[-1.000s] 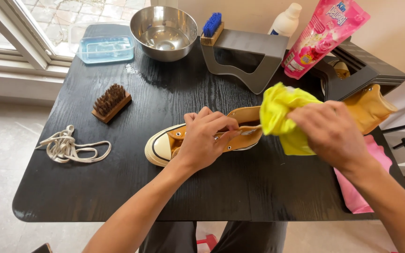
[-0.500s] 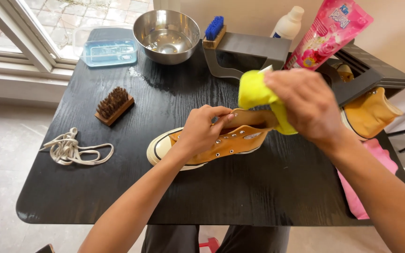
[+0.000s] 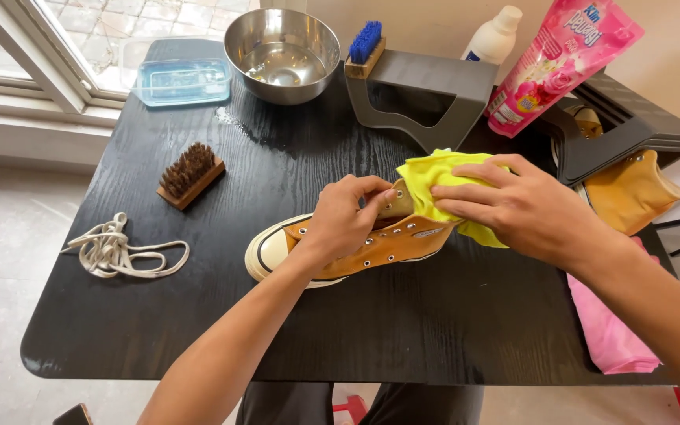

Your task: Wiping a yellow high-top sneaker clean using a yellow microfiber cloth on a workspace.

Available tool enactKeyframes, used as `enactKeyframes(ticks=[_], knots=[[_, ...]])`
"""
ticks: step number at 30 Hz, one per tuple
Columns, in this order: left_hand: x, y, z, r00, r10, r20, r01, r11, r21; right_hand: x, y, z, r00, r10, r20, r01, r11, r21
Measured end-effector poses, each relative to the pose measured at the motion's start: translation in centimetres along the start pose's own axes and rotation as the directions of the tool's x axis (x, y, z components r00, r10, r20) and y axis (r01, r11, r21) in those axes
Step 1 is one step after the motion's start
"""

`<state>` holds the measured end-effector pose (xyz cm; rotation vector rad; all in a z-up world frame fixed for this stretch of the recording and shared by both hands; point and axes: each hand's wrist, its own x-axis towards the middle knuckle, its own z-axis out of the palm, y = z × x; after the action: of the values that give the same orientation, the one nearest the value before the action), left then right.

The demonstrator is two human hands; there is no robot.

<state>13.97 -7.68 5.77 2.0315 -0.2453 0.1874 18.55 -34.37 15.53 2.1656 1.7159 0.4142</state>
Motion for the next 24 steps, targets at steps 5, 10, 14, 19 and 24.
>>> enactKeyframes(ticks=[5, 10, 14, 19, 24], knots=[[-0.6, 0.4, -0.1, 0.999, -0.036, -0.003, 0.036, 0.999, 0.035, -1.8, -0.4, -0.9, 0.998, 0.007, 0.054, -0.004, 0.998, -0.06], [-0.9, 0.5, 0.1, 1.0, -0.009, -0.001, 0.009, 0.998, 0.066, -2.2, -0.7, -2.2, 0.996, 0.008, 0.094, -0.004, 0.999, -0.036], [-1.2, 0.7, 0.1, 1.0, -0.004, 0.018, 0.003, 0.998, 0.069, -2.6, 0.4, -3.3, 0.983, 0.083, 0.164, -0.113, 0.978, 0.176], [-1.5, 0.3, 0.1, 1.0, -0.014, 0.006, 0.014, 0.999, 0.033, -2.1, 1.3, -5.4, 0.943, 0.33, -0.043, -0.31, 0.917, 0.252], [-2.4, 1.3, -0.4, 0.905, 0.33, -0.267, -0.323, 0.944, 0.072, 0.7, -1.4, -4.4, 0.935, 0.197, -0.294, -0.136, 0.967, 0.215]])
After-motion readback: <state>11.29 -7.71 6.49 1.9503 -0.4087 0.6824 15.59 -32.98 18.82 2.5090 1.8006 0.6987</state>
